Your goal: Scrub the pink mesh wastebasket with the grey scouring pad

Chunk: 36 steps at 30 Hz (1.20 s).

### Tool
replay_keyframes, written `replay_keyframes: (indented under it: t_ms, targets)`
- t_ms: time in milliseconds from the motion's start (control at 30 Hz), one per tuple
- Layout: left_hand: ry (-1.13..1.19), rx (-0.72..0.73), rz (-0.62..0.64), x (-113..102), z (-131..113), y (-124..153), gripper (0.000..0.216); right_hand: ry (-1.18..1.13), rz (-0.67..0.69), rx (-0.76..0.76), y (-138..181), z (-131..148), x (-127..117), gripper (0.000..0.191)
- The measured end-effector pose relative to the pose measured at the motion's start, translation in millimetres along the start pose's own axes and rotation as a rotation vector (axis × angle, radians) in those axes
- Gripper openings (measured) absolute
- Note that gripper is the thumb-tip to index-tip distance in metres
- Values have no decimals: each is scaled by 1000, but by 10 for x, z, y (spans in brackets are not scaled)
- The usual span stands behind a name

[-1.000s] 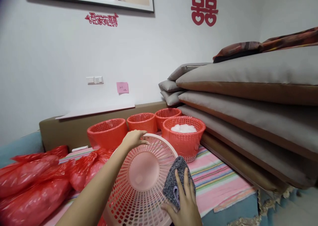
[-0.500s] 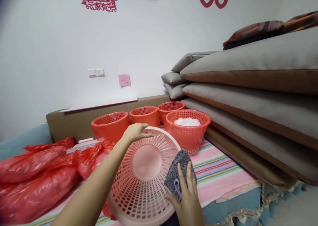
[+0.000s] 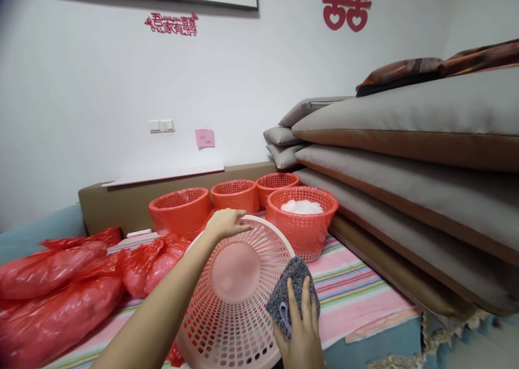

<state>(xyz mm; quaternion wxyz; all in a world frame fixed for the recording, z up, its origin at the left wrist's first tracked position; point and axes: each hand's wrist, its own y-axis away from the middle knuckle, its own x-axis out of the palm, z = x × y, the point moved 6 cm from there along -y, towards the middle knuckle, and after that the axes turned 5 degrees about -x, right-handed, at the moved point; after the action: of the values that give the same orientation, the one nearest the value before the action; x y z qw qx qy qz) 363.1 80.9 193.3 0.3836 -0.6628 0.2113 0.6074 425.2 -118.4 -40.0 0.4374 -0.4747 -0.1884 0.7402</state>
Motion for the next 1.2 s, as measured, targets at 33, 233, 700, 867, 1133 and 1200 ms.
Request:
replay_keyframes:
  t_ms: [33, 233, 700, 867, 1133, 1200]
  targets:
    - [-1, 3, -1, -2, -14, 10, 43, 13, 4, 12, 14, -17, 10, 85]
    - [-13, -9, 1, 0, -16, 90, 44, 26, -54, -24, 67, -53, 50, 86]
    - [27, -27, -12, -16, -120, 224, 55, 303, -10, -144, -1127, 613, -81, 96]
    - [25, -50, -30, -18, -31, 205, 55, 364, 40, -220, -1359, 716, 8, 101]
    - [60, -62, -35, -70, 93, 157, 53, 277, 57, -53, -536, 199, -58, 84]
    - [70, -59, -37, -65, 104, 130, 53, 183, 68, -20, -303, 126, -14, 81]
